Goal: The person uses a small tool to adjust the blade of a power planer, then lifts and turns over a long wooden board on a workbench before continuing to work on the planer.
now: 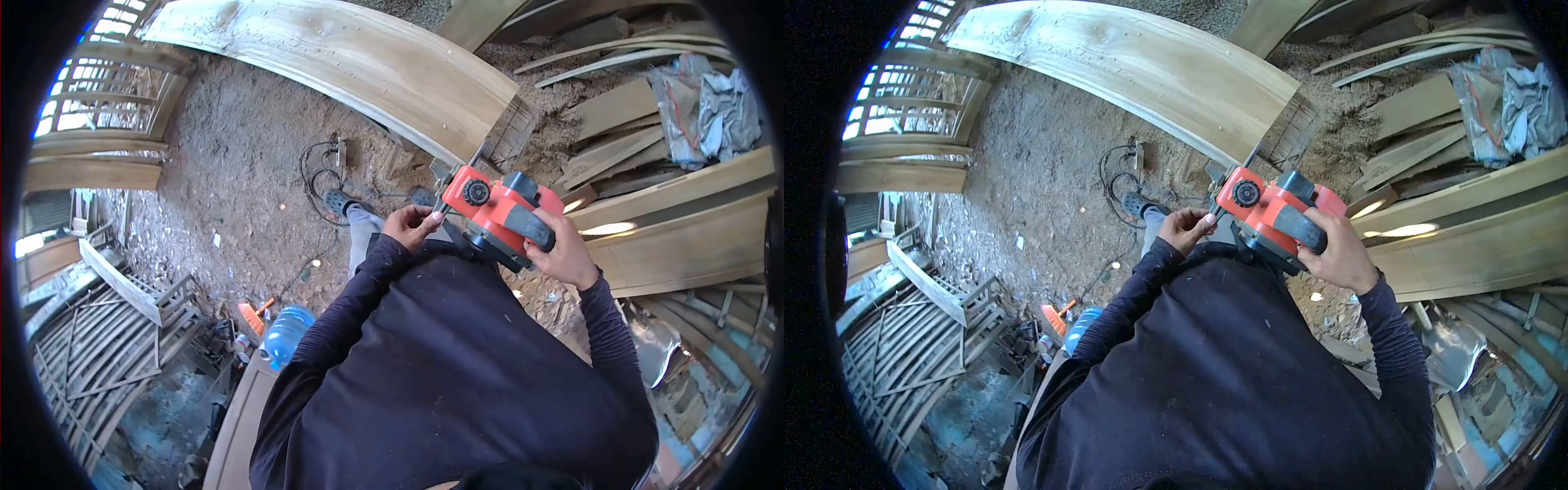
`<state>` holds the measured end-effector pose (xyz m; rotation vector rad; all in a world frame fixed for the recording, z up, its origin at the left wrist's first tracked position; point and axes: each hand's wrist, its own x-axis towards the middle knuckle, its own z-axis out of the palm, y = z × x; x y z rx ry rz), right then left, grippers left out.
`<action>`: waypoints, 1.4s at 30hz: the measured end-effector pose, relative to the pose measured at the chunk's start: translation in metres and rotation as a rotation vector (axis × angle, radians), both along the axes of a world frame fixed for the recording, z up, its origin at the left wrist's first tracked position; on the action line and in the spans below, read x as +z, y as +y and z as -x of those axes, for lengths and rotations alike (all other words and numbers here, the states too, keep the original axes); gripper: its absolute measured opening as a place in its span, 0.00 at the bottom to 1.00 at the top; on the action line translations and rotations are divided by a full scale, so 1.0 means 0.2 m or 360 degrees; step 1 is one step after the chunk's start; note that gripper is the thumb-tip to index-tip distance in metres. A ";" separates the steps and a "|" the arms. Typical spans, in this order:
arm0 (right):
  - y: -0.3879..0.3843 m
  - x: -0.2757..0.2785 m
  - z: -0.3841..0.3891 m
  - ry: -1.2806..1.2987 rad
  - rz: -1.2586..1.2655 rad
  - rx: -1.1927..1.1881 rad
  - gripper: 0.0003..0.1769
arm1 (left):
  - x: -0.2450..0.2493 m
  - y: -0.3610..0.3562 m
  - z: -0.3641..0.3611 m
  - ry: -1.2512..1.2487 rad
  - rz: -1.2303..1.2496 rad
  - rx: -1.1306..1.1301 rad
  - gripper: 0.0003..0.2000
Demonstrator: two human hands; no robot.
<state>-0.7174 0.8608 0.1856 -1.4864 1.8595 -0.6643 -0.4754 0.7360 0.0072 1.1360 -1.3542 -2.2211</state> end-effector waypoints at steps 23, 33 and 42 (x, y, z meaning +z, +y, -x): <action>-0.82 -0.23 -0.19 -0.0103 -0.0064 0.0022 0.14 | -0.06 -0.69 -0.20 -0.0125 0.0116 0.0447 0.17; -1.43 -0.32 -0.34 -0.0285 -0.0285 0.0010 0.13 | -0.17 -1.24 -0.33 -0.0365 0.0245 0.0511 0.22; -1.97 -0.42 -0.51 -0.0457 -0.0414 -0.0110 0.09 | -0.27 -1.76 -0.46 -0.0410 0.0211 0.0627 0.27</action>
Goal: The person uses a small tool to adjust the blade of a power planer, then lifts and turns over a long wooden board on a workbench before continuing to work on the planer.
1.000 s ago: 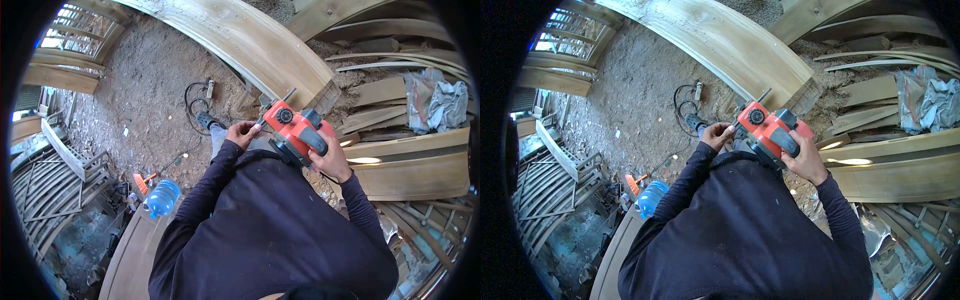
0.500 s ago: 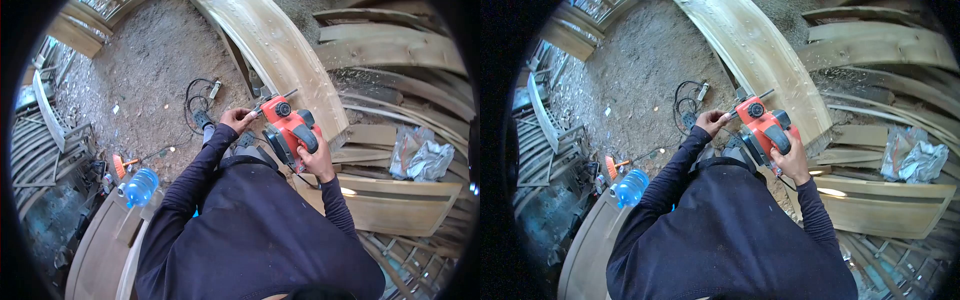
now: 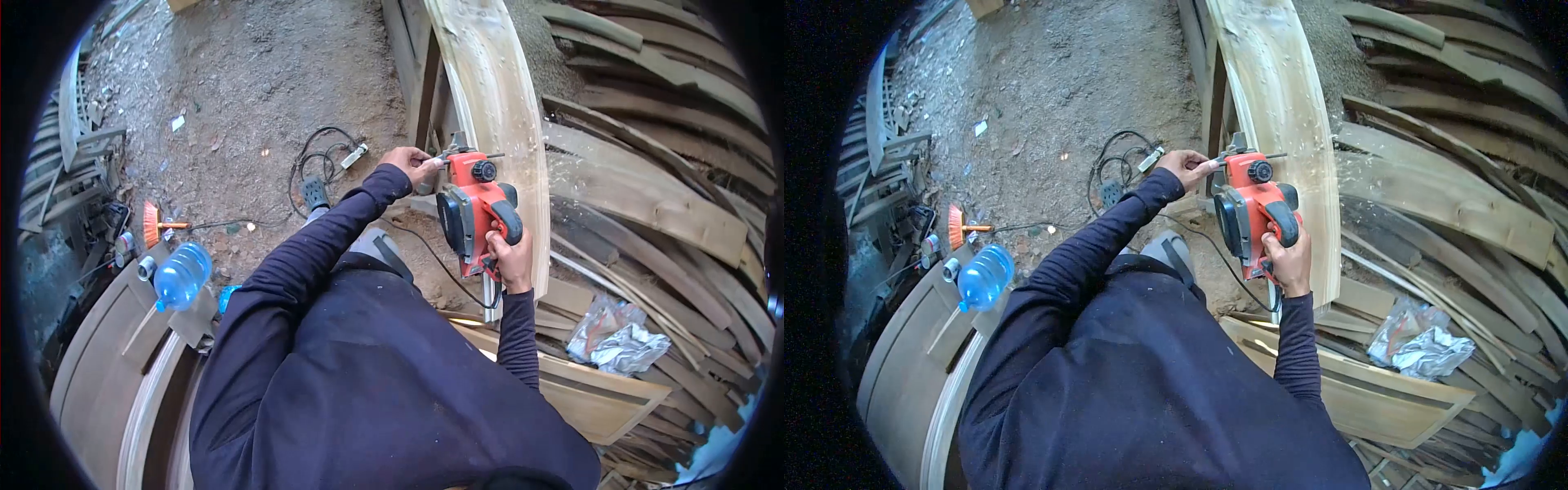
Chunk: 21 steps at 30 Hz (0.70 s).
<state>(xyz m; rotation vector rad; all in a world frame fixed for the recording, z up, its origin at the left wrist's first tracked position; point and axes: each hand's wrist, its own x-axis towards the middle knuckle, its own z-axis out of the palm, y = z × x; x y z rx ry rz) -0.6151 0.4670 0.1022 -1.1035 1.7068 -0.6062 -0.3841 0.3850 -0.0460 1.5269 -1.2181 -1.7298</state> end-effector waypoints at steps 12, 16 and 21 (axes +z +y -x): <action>-0.79 -0.16 -0.24 -0.0250 0.0030 -0.0067 0.07 | -0.10 -0.72 -0.18 -0.0305 0.0050 0.0211 0.29; -1.06 -0.26 -0.30 -0.0196 -0.0041 -0.0072 0.07 | -0.24 -0.96 -0.21 -0.0355 0.0029 0.0283 0.30; -1.28 -0.26 -0.44 -0.0211 -0.0025 -0.0054 0.08 | -0.24 -1.18 -0.34 -0.0366 0.0059 0.0343 0.29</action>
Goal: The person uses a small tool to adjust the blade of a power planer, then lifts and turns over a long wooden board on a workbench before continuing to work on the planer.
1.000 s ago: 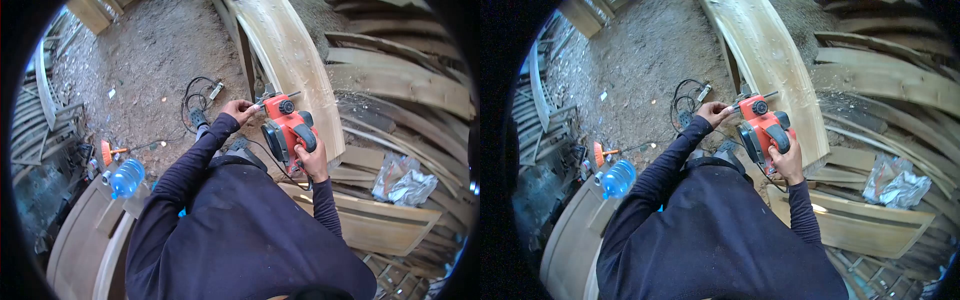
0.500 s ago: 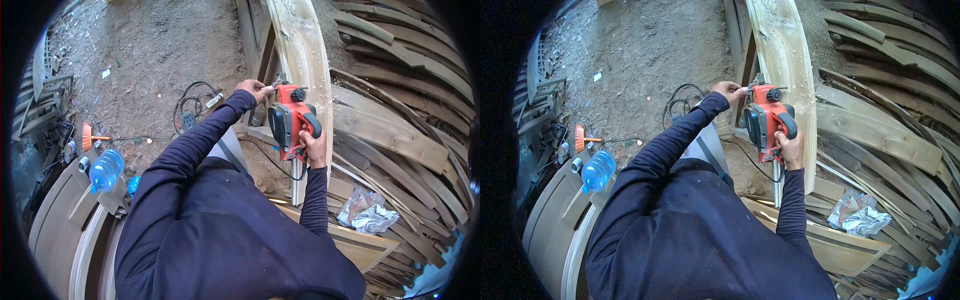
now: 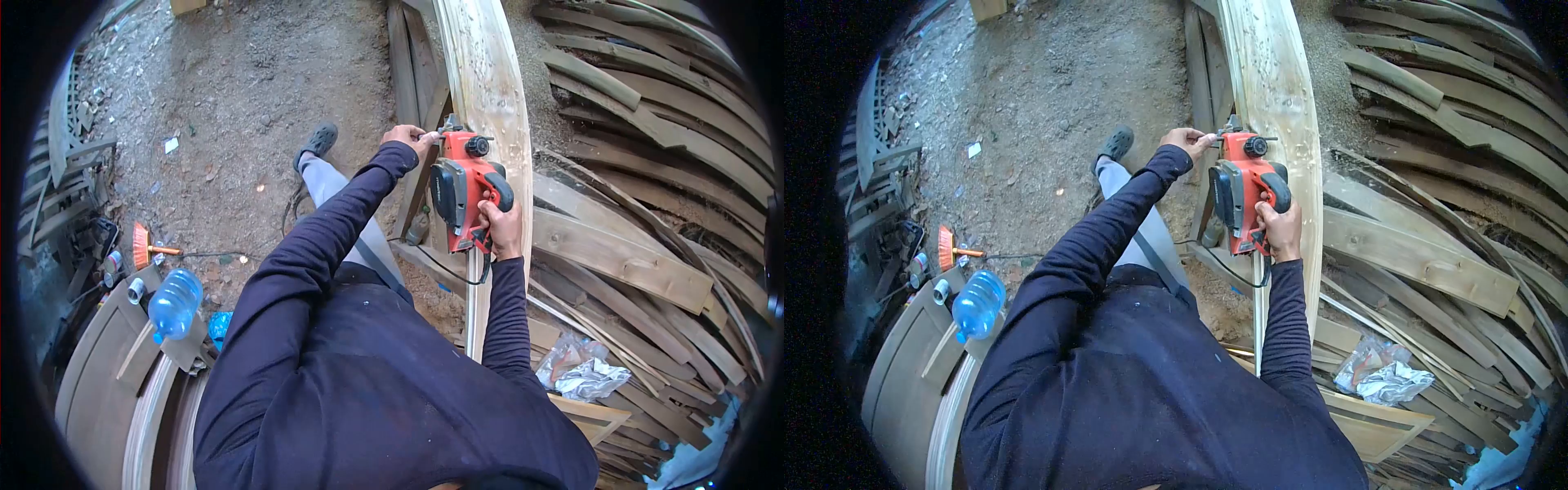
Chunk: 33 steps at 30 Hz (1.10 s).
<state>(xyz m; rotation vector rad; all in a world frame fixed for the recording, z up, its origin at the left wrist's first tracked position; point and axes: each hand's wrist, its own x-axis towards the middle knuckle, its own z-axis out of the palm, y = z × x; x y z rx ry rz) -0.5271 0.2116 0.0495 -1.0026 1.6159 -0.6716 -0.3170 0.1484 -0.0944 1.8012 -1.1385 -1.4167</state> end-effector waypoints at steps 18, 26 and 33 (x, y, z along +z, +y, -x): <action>-1.04 -0.27 -0.38 -0.0034 -0.0127 0.0024 0.10 | -0.24 -0.98 -0.43 0.0062 -0.0129 0.0062 0.25; -1.56 -0.38 -0.62 -0.0034 -0.0107 0.0036 0.11 | -0.27 -1.49 -0.66 -0.0061 -0.0163 0.0111 0.28; -1.93 -0.42 -0.82 -0.0024 -0.0108 0.0063 0.10 | -0.33 -1.85 -0.85 0.0016 -0.0206 0.0135 0.26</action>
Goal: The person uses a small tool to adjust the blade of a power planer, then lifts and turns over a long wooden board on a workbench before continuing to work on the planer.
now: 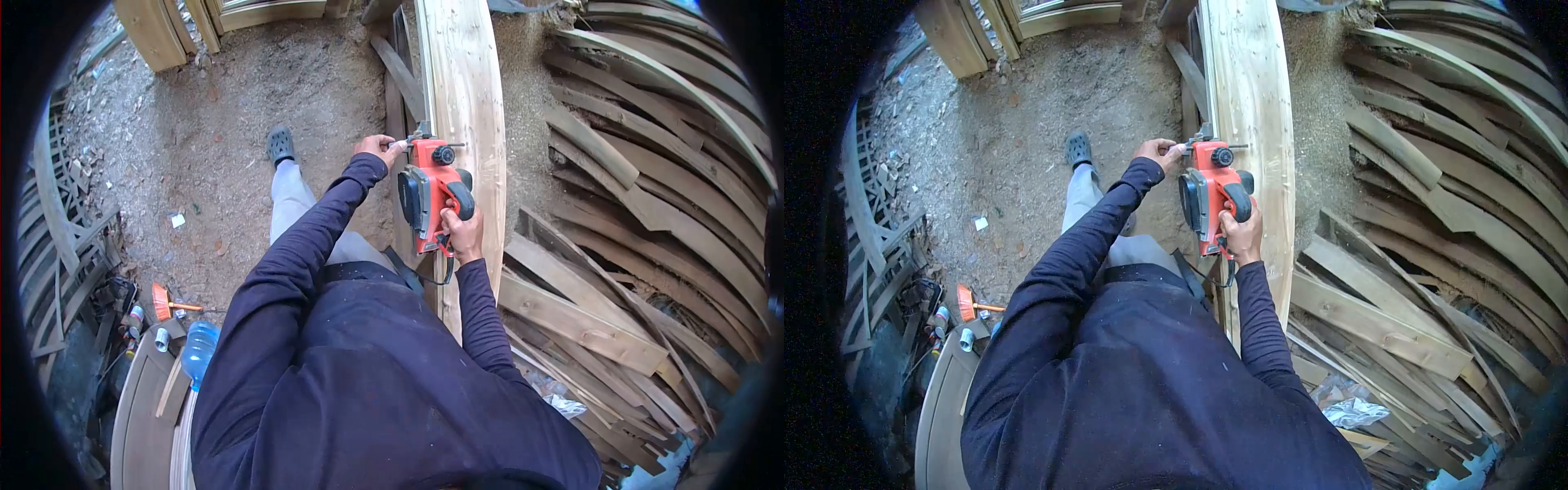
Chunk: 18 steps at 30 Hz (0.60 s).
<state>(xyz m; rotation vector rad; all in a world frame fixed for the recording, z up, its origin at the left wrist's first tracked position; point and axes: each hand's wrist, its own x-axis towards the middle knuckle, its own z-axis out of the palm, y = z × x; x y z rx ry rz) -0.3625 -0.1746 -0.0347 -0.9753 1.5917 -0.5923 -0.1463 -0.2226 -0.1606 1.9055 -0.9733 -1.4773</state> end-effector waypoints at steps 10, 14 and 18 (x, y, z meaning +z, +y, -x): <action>-0.51 -0.05 -0.22 0.0036 -0.0032 0.0025 0.09 | -0.10 -0.52 -0.23 -0.0061 0.0051 -0.0016 0.25; -0.71 -0.17 -0.28 0.0128 0.0030 0.0067 0.09 | -0.10 -0.74 -0.35 -0.0109 0.0004 -0.0056 0.24; -0.92 -0.20 -0.41 0.0244 0.0129 0.0119 0.11 | -0.23 -0.89 -0.41 -0.0053 0.0005 0.0012 0.22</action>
